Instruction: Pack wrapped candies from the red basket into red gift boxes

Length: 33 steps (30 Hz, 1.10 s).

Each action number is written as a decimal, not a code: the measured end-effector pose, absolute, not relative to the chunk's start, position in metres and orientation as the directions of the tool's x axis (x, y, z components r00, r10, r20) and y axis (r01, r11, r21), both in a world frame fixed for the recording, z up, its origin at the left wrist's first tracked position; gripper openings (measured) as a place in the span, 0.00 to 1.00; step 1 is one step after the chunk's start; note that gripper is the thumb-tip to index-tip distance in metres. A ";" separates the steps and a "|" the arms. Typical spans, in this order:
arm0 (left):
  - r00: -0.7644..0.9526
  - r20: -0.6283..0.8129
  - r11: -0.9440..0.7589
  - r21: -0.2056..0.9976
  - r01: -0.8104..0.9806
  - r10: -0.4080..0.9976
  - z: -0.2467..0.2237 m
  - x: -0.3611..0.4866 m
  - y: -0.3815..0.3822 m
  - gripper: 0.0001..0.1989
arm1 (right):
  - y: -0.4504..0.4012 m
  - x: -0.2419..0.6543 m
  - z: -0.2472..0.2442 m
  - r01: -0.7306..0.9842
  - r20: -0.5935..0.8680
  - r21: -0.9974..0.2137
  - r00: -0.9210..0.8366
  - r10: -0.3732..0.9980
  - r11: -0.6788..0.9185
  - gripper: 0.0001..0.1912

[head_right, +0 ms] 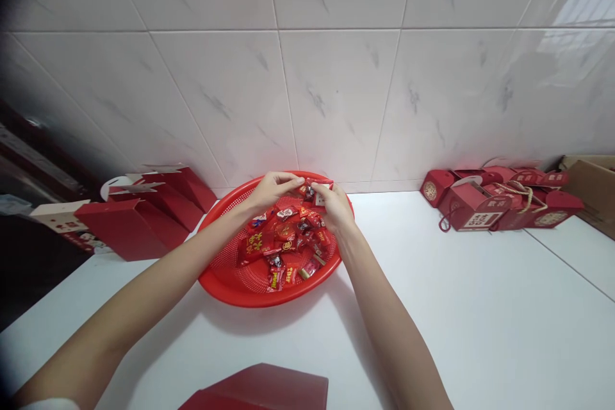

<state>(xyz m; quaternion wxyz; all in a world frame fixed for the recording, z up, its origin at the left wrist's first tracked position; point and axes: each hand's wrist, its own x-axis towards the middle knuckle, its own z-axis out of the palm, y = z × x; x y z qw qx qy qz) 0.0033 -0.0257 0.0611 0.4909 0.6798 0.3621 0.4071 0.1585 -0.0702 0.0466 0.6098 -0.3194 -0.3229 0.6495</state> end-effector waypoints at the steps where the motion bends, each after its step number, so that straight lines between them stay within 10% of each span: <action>1: 0.412 0.214 -0.278 0.955 0.101 0.886 0.061 0.003 -0.026 0.24 | -0.071 0.158 0.047 -0.582 -0.018 -0.812 -0.048 0.999 -0.042 0.04; 9: 0.384 0.268 -0.378 0.892 0.247 0.884 0.054 0.001 -0.021 0.22 | -0.071 0.158 0.052 -0.592 -0.029 -0.804 0.121 0.992 0.048 0.07; 18: 0.720 -0.238 -0.510 0.566 0.648 0.652 0.055 -0.009 -0.028 0.09 | -0.071 0.159 0.055 -0.628 -0.069 -0.775 0.189 0.979 0.067 0.07; 24: 0.662 -0.520 -0.597 0.319 0.736 0.540 0.050 0.003 -0.041 0.26 | -0.071 0.158 0.057 -0.635 -0.086 -0.770 0.207 0.974 0.067 0.10; 33: 0.643 -0.424 -0.588 0.272 0.762 0.638 0.040 0.003 -0.044 0.20 | -0.067 0.161 0.050 -0.622 -0.049 -0.780 0.170 0.984 0.069 0.07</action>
